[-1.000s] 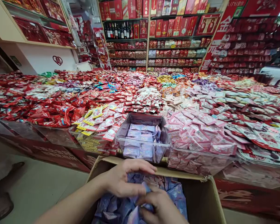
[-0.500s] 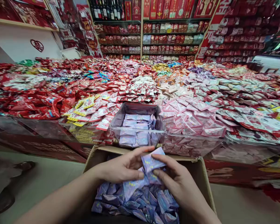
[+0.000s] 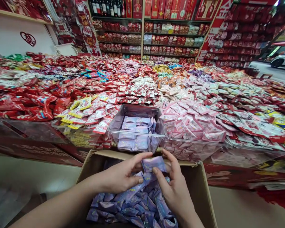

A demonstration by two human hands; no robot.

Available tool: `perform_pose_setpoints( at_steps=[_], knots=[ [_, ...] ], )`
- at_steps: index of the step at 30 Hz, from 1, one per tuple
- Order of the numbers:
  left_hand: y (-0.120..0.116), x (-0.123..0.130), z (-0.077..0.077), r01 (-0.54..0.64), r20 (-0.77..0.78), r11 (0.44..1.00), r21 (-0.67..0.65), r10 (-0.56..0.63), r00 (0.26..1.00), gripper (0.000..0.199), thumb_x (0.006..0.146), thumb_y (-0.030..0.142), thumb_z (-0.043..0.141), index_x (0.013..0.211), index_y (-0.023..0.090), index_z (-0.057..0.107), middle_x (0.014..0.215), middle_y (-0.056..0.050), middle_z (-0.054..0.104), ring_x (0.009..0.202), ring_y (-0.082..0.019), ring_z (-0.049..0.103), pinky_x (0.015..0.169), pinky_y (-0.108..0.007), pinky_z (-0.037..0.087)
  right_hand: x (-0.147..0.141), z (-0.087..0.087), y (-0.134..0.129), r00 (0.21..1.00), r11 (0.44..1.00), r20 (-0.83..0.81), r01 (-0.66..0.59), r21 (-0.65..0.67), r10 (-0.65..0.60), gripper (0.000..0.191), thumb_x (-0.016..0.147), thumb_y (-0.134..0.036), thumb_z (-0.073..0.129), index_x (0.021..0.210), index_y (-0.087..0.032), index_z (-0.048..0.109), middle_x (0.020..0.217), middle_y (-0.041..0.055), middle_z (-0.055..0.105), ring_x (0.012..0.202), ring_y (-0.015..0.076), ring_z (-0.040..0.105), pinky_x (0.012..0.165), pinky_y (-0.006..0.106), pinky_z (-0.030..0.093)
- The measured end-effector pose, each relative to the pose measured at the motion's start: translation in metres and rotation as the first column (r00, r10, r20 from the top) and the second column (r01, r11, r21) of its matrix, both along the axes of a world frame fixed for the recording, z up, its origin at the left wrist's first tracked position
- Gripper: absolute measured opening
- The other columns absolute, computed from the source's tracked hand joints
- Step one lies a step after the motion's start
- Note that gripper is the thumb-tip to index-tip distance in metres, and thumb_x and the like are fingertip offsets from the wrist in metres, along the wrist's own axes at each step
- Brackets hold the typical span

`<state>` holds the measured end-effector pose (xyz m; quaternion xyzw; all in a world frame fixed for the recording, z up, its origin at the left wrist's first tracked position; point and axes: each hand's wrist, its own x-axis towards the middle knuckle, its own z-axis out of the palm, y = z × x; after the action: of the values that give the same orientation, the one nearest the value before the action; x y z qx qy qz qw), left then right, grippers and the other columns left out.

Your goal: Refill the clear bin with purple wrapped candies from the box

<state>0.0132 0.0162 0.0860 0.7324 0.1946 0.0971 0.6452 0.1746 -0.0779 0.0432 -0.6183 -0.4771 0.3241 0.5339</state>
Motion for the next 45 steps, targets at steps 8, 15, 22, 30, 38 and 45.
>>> perform_pose_setpoints(
  at_steps=[8, 15, 22, 30, 38, 45],
  knots=[
    [0.002, 0.002, 0.000, -0.065, -0.126, 0.954, 0.291, 0.106, 0.986, 0.027, 0.074, 0.019, 0.050, 0.100, 0.018, 0.058, 0.093, -0.002, 0.063, 0.084, -0.016, 0.055, 0.074, -0.024, 0.041, 0.002, 0.008, -0.009, 0.896, 0.987, 0.424, -0.158, 0.036, 0.128, 0.022, 0.080, -0.026, 0.048, 0.099, -0.021, 0.059, 0.097, 0.0070, 0.061, 0.089, 0.0168, 0.058, 0.073, 0.021, 0.048],
    [0.000, 0.000, 0.000, -0.102, -0.191, 0.943, 0.318, 0.168, 0.967, 0.018, 0.074, 0.023, 0.051, 0.087, 0.017, 0.063, 0.078, 0.000, 0.064, 0.070, -0.013, 0.055, 0.060, -0.020, 0.038, 0.001, 0.023, -0.007, 0.729, 0.955, 0.664, -0.285, 0.076, 0.165, 0.026, 0.077, -0.025, 0.052, 0.104, -0.022, 0.055, 0.090, 0.0043, 0.063, 0.081, 0.0136, 0.060, 0.068, 0.017, 0.049],
    [-0.002, -0.001, -0.010, -0.130, -0.091, 0.975, 0.178, 0.148, 0.985, 0.028, 0.074, 0.022, 0.050, 0.102, 0.020, 0.054, 0.090, -0.001, 0.063, 0.080, -0.014, 0.057, 0.069, -0.021, 0.041, 0.029, 0.086, 0.016, 0.586, 0.962, 0.809, -0.199, 0.187, -0.036, 0.019, 0.076, -0.034, 0.052, 0.091, -0.023, 0.058, 0.075, 0.0011, 0.063, 0.061, 0.0131, 0.059, 0.053, 0.019, 0.046],
    [-0.004, -0.002, -0.011, -0.055, -0.140, 0.940, 0.337, 0.107, 0.984, 0.026, 0.074, 0.023, 0.048, 0.097, 0.022, 0.059, 0.088, -0.001, 0.064, 0.078, -0.015, 0.058, 0.069, -0.023, 0.043, 0.008, 0.120, 0.158, 0.318, 0.940, 0.888, -0.031, -0.341, 0.333, 0.027, 0.069, -0.010, 0.050, 0.093, -0.017, 0.059, 0.084, 0.0055, 0.065, 0.076, 0.0174, 0.059, 0.060, 0.022, 0.042],
    [-0.003, -0.005, -0.012, 0.027, -0.138, 0.870, 0.492, 0.047, 0.989, 0.029, 0.074, 0.018, 0.050, 0.101, 0.016, 0.059, 0.097, -0.007, 0.064, 0.090, -0.021, 0.058, 0.080, -0.028, 0.043, -0.019, 0.089, 0.190, 0.213, 0.606, 0.605, 0.072, -0.792, 0.767, 0.036, 0.064, -0.003, 0.054, 0.098, -0.012, 0.059, 0.086, 0.0096, 0.066, 0.066, 0.0183, 0.062, 0.046, 0.021, 0.039],
    [-0.002, -0.005, -0.013, 0.086, -0.145, 0.832, 0.549, -0.007, 0.989, 0.027, 0.076, 0.018, 0.049, 0.101, 0.016, 0.058, 0.095, -0.007, 0.064, 0.089, -0.021, 0.058, 0.080, -0.027, 0.043, 0.003, 0.062, 0.198, 0.005, 0.751, 0.758, -0.140, -0.645, 0.652, 0.018, 0.063, -0.015, 0.056, 0.079, -0.016, 0.064, 0.078, 0.0059, 0.066, 0.074, 0.0188, 0.060, 0.055, 0.022, 0.038]
  ],
)
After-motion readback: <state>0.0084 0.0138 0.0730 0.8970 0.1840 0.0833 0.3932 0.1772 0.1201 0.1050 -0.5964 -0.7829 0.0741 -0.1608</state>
